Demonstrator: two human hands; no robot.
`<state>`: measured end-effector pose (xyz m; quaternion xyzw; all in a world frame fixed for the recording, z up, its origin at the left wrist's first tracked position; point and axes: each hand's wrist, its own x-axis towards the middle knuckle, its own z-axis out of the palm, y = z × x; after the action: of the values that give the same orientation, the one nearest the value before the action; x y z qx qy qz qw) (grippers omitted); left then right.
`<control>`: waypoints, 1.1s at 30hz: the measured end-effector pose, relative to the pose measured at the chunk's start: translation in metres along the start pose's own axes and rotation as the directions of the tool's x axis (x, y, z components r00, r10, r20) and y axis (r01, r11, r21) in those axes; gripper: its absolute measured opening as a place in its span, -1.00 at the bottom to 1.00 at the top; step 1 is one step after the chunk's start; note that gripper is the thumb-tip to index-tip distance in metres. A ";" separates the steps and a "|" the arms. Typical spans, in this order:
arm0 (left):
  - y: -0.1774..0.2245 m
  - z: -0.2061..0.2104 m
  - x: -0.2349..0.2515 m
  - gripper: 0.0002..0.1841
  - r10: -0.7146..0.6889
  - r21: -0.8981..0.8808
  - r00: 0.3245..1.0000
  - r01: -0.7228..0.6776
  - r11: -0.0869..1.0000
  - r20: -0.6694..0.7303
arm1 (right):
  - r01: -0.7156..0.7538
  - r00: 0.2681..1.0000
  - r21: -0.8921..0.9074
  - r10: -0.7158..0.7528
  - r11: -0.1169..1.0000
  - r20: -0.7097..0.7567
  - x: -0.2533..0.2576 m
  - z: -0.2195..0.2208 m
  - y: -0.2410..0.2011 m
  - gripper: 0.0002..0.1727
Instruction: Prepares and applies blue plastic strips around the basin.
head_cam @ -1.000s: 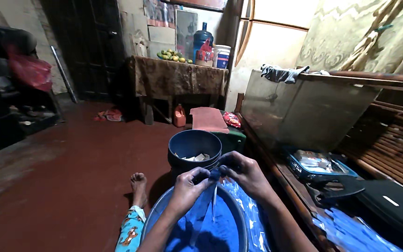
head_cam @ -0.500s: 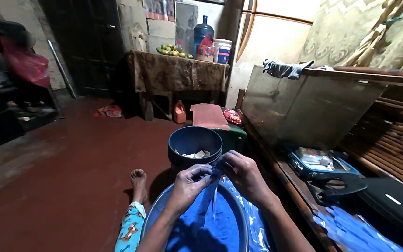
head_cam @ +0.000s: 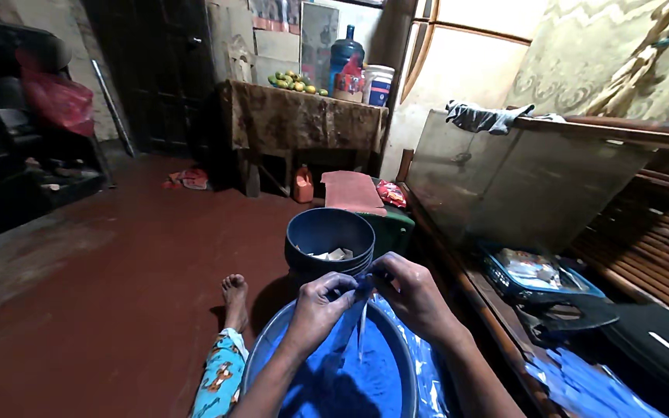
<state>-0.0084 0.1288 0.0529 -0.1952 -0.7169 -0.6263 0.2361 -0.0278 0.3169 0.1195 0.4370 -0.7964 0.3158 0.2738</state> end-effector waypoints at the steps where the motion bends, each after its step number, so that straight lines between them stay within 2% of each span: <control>1: -0.003 -0.001 -0.002 -0.86 -0.005 0.014 1.000 0.005 1.000 0.014 | 0.012 1.000 -0.050 -0.014 0.999 -0.026 0.001 -0.001 -0.003 -0.86; 5: -0.016 -0.010 -0.018 -0.78 -0.028 0.169 0.997 0.014 0.985 0.078 | 0.093 0.985 -0.253 -0.126 0.963 -0.118 0.008 -0.010 -0.018 -0.86; 9: -0.036 -0.019 -0.045 -0.74 -0.129 0.277 0.985 0.093 0.956 0.113 | 0.105 0.988 -0.232 -0.128 0.967 -0.088 0.004 -0.003 -0.013 -0.87; 11: -0.042 -0.024 -0.055 -0.76 -0.170 0.285 0.979 0.133 0.949 0.112 | 0.101 0.984 -0.223 -0.131 0.970 -0.124 0.005 -0.010 -0.020 -0.87; 13: -0.044 -0.022 -0.063 -0.77 -0.182 0.268 0.977 0.148 0.952 0.107 | 0.084 0.991 -0.206 -0.104 0.975 -0.088 0.002 -0.010 -0.016 -0.86; 16: -0.041 -0.024 -0.063 -0.78 -0.155 0.257 0.982 0.123 0.958 0.109 | 0.065 0.997 -0.166 -0.070 0.984 -0.028 -0.002 -0.002 -0.008 -0.87; 23: -0.034 -0.014 -0.061 -0.79 -0.099 0.250 0.992 0.076 0.965 0.081 | 0.067 0.998 -0.049 -0.067 0.997 -0.007 0.000 -0.021 -0.011 -0.84; 28: -0.038 -0.024 -0.073 -0.77 0.007 0.332 1.000 -0.006 0.943 -0.002 | 0.131 0.991 -0.121 -0.133 0.984 -0.004 0.028 -0.048 -0.025 -0.83; 31: -0.041 -0.028 -0.090 -0.77 0.026 0.410 0.996 0.011 0.912 -0.084 | 0.124 0.988 -0.222 -0.142 0.967 -0.066 0.039 -0.064 -0.042 -0.88; 33: -0.045 -0.027 -0.101 -0.76 0.005 0.421 0.993 0.047 0.906 -0.121 | 0.084 0.984 -0.260 -0.121 0.962 -0.128 0.032 -0.051 -0.040 -0.87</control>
<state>0.0505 0.0977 -0.0392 -0.0940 -0.8222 -0.4691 0.3083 0.0001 0.3213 0.1860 0.4154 -0.7850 0.2271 0.3995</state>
